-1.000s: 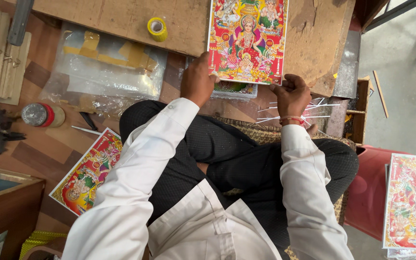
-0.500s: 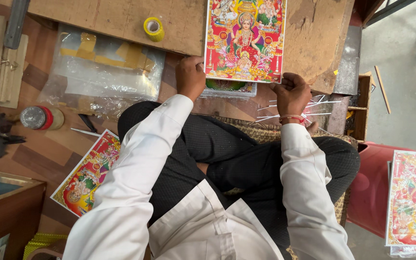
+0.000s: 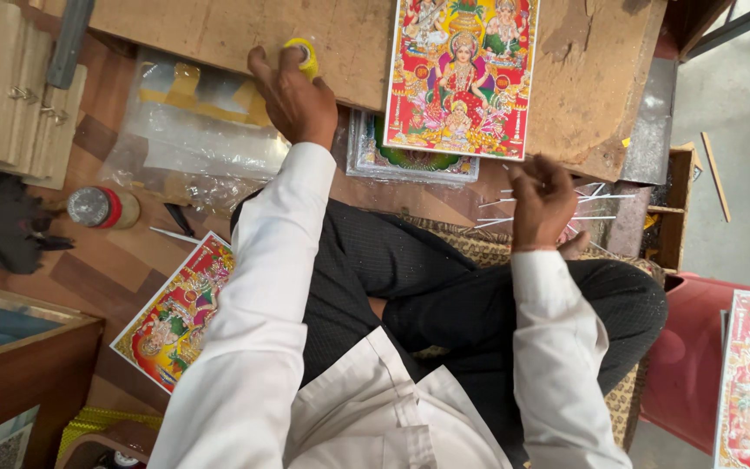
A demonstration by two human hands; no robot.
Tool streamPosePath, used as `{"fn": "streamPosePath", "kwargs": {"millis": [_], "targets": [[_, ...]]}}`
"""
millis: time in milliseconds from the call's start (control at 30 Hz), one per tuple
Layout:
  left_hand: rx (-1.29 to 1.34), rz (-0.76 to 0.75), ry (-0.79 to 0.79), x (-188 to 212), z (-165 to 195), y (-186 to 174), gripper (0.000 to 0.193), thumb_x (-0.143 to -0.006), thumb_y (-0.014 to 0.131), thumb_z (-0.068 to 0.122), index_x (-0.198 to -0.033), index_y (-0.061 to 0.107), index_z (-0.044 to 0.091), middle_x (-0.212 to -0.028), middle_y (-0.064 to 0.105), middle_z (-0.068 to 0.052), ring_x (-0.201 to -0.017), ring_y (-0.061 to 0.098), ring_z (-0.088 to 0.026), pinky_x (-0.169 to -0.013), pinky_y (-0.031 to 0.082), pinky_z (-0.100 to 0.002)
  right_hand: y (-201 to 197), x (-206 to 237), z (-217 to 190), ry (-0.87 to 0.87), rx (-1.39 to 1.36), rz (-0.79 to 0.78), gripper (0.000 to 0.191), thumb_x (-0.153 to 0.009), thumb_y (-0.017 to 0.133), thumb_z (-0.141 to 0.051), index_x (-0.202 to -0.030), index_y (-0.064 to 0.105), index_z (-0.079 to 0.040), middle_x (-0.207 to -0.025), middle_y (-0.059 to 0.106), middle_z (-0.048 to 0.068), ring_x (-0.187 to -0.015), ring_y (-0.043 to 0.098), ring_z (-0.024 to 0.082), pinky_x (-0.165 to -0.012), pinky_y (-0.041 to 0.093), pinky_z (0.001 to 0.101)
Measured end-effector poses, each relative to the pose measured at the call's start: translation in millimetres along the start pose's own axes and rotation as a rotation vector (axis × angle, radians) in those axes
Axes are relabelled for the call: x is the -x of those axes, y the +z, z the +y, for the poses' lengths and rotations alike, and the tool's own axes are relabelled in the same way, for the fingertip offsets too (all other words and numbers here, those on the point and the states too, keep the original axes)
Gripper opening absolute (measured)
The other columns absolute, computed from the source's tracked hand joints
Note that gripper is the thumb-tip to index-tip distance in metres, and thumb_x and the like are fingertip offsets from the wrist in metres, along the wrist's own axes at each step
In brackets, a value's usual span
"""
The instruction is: The person sits on the floor and assembles decorative frames by cutting cardboard, placing printed images onto the cardboard, and securing them with yellow tape. The person uses scissors to trim the cardboard and tape, then flips the assembled unit to attach a metal stand to the back.
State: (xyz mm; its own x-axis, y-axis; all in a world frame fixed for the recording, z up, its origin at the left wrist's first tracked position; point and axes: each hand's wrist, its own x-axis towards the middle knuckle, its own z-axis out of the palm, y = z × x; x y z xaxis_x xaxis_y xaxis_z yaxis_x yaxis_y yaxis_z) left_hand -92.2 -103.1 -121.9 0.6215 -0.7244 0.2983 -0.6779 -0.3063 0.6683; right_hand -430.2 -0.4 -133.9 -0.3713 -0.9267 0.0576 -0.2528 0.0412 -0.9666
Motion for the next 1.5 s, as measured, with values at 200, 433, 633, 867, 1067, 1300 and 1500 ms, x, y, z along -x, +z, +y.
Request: {"fn": "streamPosePath", "kwargs": {"millis": [200,433,633,867,1067,1300,1500], "targets": [[0.232,0.107,0.26,-3,7,7,0.032,-0.074,0.085,-0.002,-0.102,0.073,0.005,-0.143,0.048,-0.022,-0.133,0.051,-0.042,-0.109,0.051,-0.044,12,46,-16,0.111,-0.164,-0.129,0.037,-0.088,0.079,-0.005,-0.121,0.067,0.007,-0.108,0.073,0.012,-0.088,0.069,0.016,-0.077,0.059,0.0275],[0.721,-0.411,0.512,107,57,-97,0.028,-0.083,0.082,-0.007,-0.106,0.068,0.001,-0.141,0.063,-0.015,-0.11,0.068,-0.022,-0.094,0.057,-0.032,-5,68,-77,0.147,-0.442,-0.322,0.045,-0.09,0.076,-0.003,-0.132,0.063,0.006,-0.111,0.073,0.011,-0.101,0.071,0.016,-0.09,0.058,0.0285],[1.119,-0.933,0.398,139,98,-143,0.03,-0.089,0.072,-0.014,-0.116,0.066,-0.002,-0.137,0.057,-0.011,-0.12,0.062,-0.019,-0.097,0.056,-0.029,-42,63,-145,-0.108,-0.475,-0.533,0.048,-0.098,0.069,-0.002,-0.143,0.057,0.004,-0.135,0.066,0.009,-0.119,0.062,0.015,-0.107,0.052,0.0291],[1.0,-1.031,0.384,159,80,-125,0.032,-0.087,0.075,-0.007,-0.117,0.065,-0.002,-0.134,0.06,-0.01,-0.118,0.066,-0.019,-0.096,0.058,-0.028,-49,59,-117,-0.026,-0.368,-0.566,0.022,-0.092,0.075,0.0,-0.113,0.071,0.005,-0.113,0.073,0.009,-0.101,0.07,0.013,-0.088,0.06,0.0274],[0.713,-1.043,0.356,167,49,-99,0.038,-0.078,0.087,0.014,-0.104,0.065,-0.002,-0.119,0.065,-0.012,-0.103,0.068,-0.02,-0.083,0.06,-0.03,-13,80,-51,0.153,-0.33,-0.427,0.012,-0.092,0.076,-0.002,-0.102,0.074,0.005,-0.09,0.074,0.007,-0.08,0.067,0.01,-0.073,0.055,0.024],[0.454,-1.094,0.445,135,34,-47,0.043,-0.083,0.082,0.036,-0.087,0.07,-0.004,-0.086,0.066,-0.019,-0.08,0.066,-0.031,-0.073,0.052,-0.042,26,56,-8,0.334,-0.558,-0.332,0.005,-0.089,0.075,0.0,-0.092,0.072,0.002,-0.085,0.074,0.007,-0.075,0.07,0.014,-0.07,0.059,0.0282],[0.233,-1.05,0.461,81,9,-18,0.041,-0.078,0.082,0.043,-0.084,0.077,0.003,-0.077,0.069,-0.021,-0.072,0.07,-0.037,-0.067,0.053,-0.046,48,24,40,0.266,-0.556,0.104,0.009,-0.091,0.078,-0.002,-0.093,0.072,0.004,-0.083,0.071,0.008,-0.073,0.065,0.015,-0.07,0.056,0.0275]]}}
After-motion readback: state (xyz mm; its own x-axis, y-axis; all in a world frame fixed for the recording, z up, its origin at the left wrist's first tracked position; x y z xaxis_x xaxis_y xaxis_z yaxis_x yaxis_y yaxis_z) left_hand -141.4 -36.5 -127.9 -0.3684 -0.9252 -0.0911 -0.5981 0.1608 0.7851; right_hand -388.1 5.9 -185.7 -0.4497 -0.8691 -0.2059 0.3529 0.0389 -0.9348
